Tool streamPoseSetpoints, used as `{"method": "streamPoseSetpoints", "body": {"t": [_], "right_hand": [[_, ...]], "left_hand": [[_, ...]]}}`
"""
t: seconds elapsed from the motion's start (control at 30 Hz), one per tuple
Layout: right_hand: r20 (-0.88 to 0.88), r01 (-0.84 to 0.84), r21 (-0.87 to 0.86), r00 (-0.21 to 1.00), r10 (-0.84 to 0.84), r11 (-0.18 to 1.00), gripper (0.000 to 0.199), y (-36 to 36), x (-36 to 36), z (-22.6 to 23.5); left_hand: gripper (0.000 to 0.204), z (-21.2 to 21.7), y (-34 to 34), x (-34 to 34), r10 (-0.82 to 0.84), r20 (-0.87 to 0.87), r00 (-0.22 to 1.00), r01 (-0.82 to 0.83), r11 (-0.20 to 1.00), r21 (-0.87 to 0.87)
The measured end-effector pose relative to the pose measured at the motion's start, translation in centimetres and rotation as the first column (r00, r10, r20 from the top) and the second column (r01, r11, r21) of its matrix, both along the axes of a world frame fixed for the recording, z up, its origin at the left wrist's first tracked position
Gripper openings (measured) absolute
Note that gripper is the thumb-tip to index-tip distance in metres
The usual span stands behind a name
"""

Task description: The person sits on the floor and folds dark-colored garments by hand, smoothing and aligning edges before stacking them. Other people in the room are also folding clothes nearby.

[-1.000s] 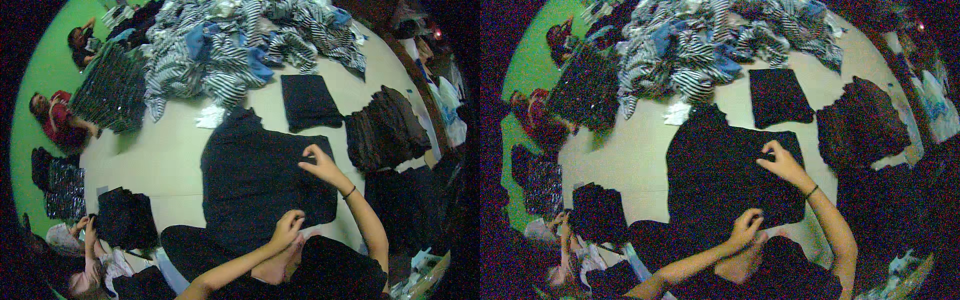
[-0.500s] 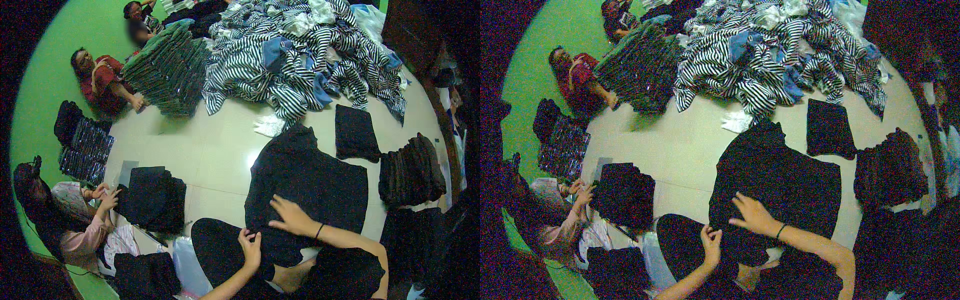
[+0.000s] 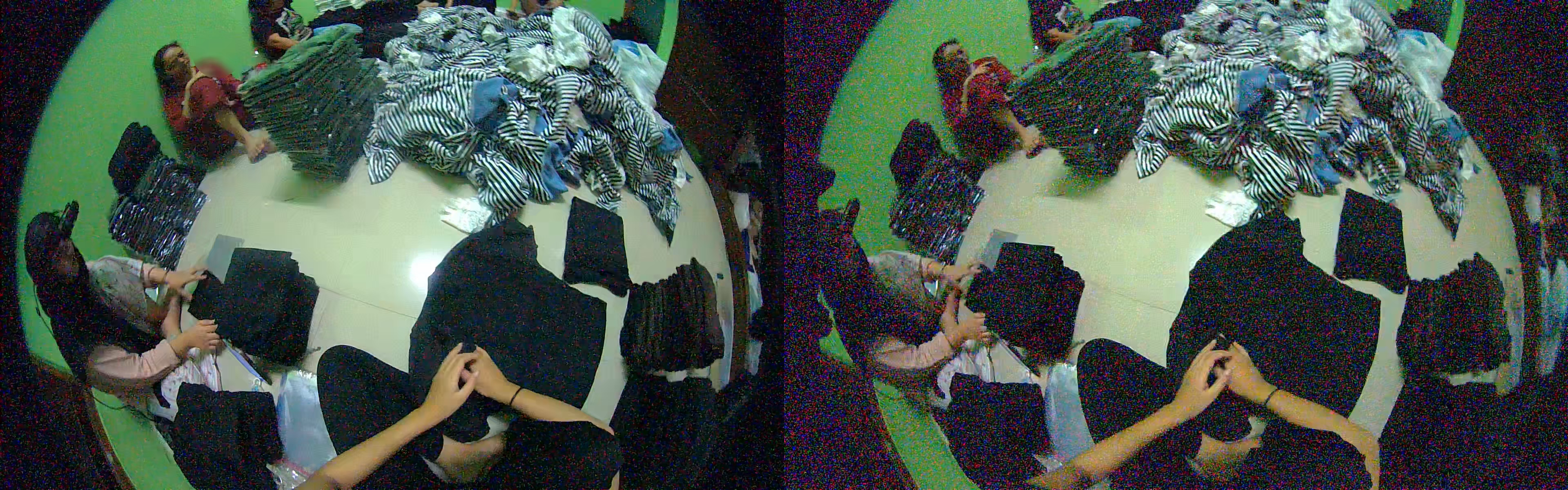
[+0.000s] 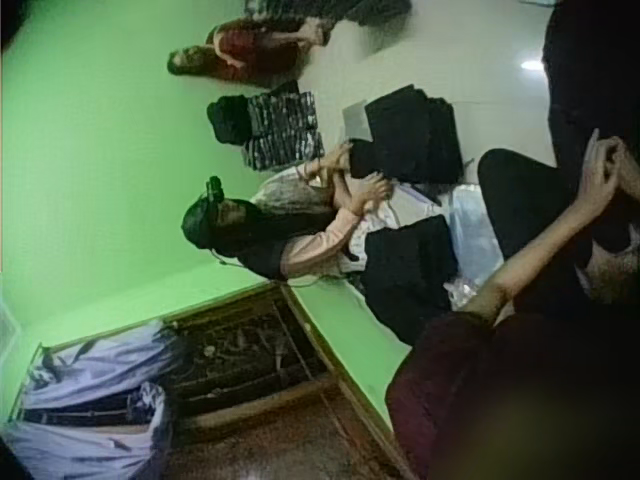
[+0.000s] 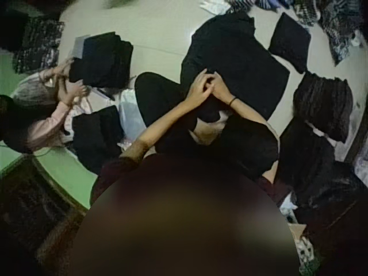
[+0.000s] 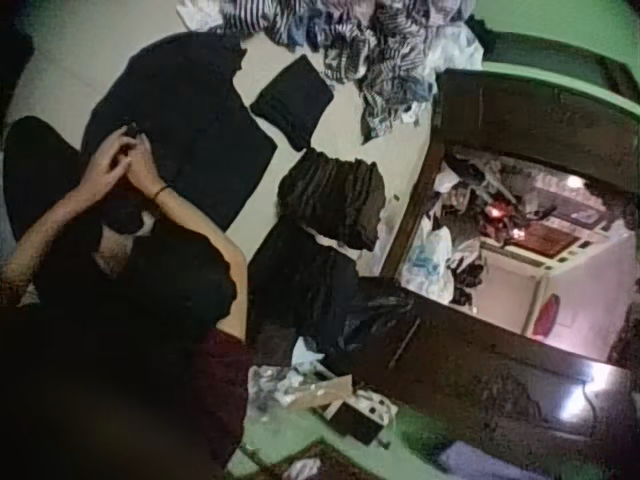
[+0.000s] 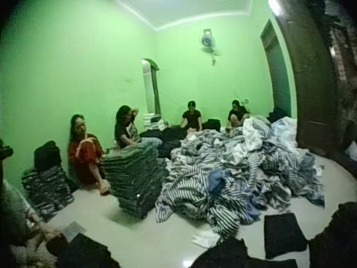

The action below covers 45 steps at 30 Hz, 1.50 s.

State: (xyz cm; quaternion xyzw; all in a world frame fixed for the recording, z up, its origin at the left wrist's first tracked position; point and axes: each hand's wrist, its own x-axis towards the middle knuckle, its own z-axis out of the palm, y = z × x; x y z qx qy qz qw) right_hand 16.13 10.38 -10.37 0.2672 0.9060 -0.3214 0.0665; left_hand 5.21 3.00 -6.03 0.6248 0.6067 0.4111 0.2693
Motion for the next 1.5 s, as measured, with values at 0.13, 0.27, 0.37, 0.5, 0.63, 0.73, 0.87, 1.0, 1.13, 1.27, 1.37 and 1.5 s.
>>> {"method": "streamPoseSetpoints", "body": {"t": [0.13, 0.27, 0.37, 0.5, 0.63, 0.73, 0.87, 1.0, 1.13, 1.27, 1.37, 1.5], "right_hand": [[-0.123, 0.426, -0.452, 0.84, -0.528, 0.784, 0.018, 1.8, 1.8, -0.4], [-0.562, 0.182, -0.073, 0.805, -0.192, 0.981, 0.029, 3.5, 6.7, 0.3], [-0.321, 0.26, -0.798, 0.579, -0.749, 0.543, 0.01, 3.9, 9.6, 1.0], [-0.346, 0.361, -0.757, 0.487, -0.802, 0.545, 0.01, 4.0, 13.6, 3.3], [-0.334, 0.166, -0.916, 0.195, -0.922, 0.367, 0.026, 6.9, 15.6, 6.1], [-0.269, 0.281, -0.921, 0.04, -0.962, 0.269, 0.051, 10.6, 17.4, 9.0], [-0.575, 0.155, -0.808, 0.005, -0.818, 0.569, 0.038, 11.8, 19.3, 13.7], [-0.638, 0.503, -0.436, 0.412, -0.65, 0.746, 0.026, 9.6, 19.3, 14.3], [-0.298, 0.373, -0.241, 0.85, -0.434, 0.896, 0.051, 5.1, 17.9, 8.2], [-0.208, 0.386, -0.285, 0.869, -0.449, 0.877, 0.036, 1.3, 18.3, 2.8], [-0.347, 0.574, -0.34, 0.66, -0.666, 0.745, 0.029, 0.9, 19.0, 1.1], [-0.148, 0.707, -0.506, 0.494, -0.857, 0.494, 0.033, 1.4, 18.2, -0.5]], "left_hand": [[0.035, -2.2, 0.1, 0.5, 0.199, 0.493, 0.847, -0.255, 0.966, 0.048], [0.057, -4.6, 0.6, -0.5, 0.429, 0.532, 0.73, -0.259, 0.894, -0.366], [0.065, -4.5, 1.8, -1.4, 0.322, 0.549, 0.772, -0.147, 0.929, -0.338], [0.053, -1.4, 4.3, -2.5, 0.085, 0.786, 0.612, 0.214, 0.939, -0.269], [0.038, 3.6, 9.0, -1.8, -0.047, 0.848, 0.529, 0.422, 0.881, -0.214], [0.031, 7.6, 12.7, 0.3, -0.047, 0.859, 0.51, 0.489, 0.838, -0.244], [0.023, 11.2, 15.9, 2.2, -0.399, 0.633, 0.663, 0.376, 0.909, 0.179], [0.028, 8.7, 14.9, 1.7, -0.483, 0.311, 0.818, 0.374, 0.859, 0.349], [0.028, 1.3, 10.0, -0.2, -0.545, 0.012, 0.838, 0.543, 0.837, 0.067], [0.03, -3.9, 4.9, -1.3, -0.504, -0.065, 0.861, 0.496, 0.861, -0.108], [0.034, -4.9, 4.1, -0.8, -0.317, 0.163, 0.934, 0.345, 0.917, -0.199], [0.027, -4.4, 5.2, 1.0, 0.093, 0.221, 0.971, -0.01, 0.936, -0.352]]}}
